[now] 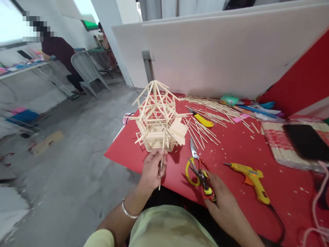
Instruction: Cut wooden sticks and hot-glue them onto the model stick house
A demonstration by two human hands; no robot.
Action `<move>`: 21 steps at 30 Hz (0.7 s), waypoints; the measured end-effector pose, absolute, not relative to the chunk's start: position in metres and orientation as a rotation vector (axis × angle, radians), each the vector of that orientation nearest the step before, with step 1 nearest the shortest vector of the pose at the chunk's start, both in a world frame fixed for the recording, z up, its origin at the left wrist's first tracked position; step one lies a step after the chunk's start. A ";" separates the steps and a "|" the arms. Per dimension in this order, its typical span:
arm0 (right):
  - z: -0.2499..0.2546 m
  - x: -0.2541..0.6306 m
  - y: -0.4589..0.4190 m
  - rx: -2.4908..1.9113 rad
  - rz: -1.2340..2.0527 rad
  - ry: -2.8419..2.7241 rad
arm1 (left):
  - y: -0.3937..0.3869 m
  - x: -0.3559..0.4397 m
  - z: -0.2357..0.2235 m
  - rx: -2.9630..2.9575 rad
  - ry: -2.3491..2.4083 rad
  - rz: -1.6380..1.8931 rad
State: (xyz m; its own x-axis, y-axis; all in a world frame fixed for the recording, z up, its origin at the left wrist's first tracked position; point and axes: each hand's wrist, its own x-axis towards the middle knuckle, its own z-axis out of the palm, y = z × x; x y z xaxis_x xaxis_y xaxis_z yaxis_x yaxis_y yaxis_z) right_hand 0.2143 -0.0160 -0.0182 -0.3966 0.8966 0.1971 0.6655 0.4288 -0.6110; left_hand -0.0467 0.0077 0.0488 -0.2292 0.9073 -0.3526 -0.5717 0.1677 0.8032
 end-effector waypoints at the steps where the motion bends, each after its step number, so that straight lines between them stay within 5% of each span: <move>1: -0.019 0.215 -0.016 -1.329 0.620 -2.176 | 0.008 -0.045 0.048 0.398 1.108 1.438; 21: -0.016 0.216 -0.013 -1.350 0.672 -2.193 | 0.008 -0.040 0.051 0.292 1.056 1.387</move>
State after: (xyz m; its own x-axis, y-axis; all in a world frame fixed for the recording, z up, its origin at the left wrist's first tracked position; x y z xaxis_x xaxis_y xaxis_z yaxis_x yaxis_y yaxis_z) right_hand 0.2163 -0.0133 -0.0161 -0.4013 0.9053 0.1390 0.6720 0.3942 -0.6269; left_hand -0.0400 0.0080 0.0515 -0.1629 0.8877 -0.4307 -0.6518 0.2309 0.7224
